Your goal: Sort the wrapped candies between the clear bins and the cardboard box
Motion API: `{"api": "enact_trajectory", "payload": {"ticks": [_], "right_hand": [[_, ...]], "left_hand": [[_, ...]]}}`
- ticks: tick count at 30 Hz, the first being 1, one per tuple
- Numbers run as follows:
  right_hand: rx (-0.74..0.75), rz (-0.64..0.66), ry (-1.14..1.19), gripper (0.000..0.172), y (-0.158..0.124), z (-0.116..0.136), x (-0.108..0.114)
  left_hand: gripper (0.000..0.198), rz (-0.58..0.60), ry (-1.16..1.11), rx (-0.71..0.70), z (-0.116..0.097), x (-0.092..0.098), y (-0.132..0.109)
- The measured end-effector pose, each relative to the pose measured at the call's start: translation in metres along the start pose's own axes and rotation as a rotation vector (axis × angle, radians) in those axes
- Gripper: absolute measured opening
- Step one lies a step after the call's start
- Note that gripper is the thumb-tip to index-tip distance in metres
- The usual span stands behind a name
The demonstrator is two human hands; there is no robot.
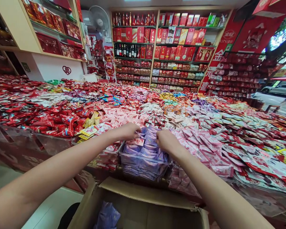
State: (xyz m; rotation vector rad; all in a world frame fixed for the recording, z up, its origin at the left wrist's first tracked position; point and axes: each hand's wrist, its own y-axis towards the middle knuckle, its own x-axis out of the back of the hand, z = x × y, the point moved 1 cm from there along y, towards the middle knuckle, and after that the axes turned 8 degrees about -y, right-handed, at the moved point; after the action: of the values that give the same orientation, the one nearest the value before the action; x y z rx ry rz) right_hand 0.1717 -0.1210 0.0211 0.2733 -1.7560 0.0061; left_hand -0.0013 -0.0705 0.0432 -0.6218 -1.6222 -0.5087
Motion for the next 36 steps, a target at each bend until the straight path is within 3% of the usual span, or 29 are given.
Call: {"api": "enact_trajectory", "payload": {"ticks": [6,10,14,16,19,21,25,27,31,36], "right_hand": [[0.061,-0.204,0.038,0.018,-0.016,0.005,0.013],[0.135,-0.301,0.153,0.014,-0.032,0.006,0.014],[0.174,-0.395,0.222,0.015,-0.053,0.0,0.008],[0.172,-0.402,0.249,0.016,-0.064,-0.004,0.006],[0.144,-0.368,0.262,0.015,-0.075,-0.008,0.004],[0.118,-0.322,0.245,0.015,-0.077,-0.008,0.004],[0.108,-0.248,0.165,0.021,-0.064,0.0,0.001],[0.127,-0.208,0.117,0.025,-0.053,0.008,-0.002],[0.147,-0.054,0.046,0.028,-0.037,0.021,-0.007],[0.112,0.092,0.007,0.03,-0.035,0.021,-0.011]], "left_hand": [[0.038,0.216,0.25,-0.073,-0.008,0.01,-0.013],[0.045,0.303,0.241,-0.046,-0.017,0.012,-0.011],[0.036,0.324,0.179,-0.072,-0.014,0.01,-0.008],[0.029,0.283,0.096,-0.1,-0.007,0.01,-0.008],[0.024,0.123,-0.024,-0.088,0.011,0.017,-0.008],[0.031,0.04,-0.049,-0.018,0.027,0.024,-0.009],[0.053,0.045,-0.089,0.14,0.05,0.029,-0.011],[0.062,-0.014,-0.054,0.149,0.054,0.026,-0.013],[0.047,-0.237,0.01,0.006,0.046,0.015,-0.03],[0.027,-0.429,-0.19,-0.297,0.015,-0.001,-0.081]]}}
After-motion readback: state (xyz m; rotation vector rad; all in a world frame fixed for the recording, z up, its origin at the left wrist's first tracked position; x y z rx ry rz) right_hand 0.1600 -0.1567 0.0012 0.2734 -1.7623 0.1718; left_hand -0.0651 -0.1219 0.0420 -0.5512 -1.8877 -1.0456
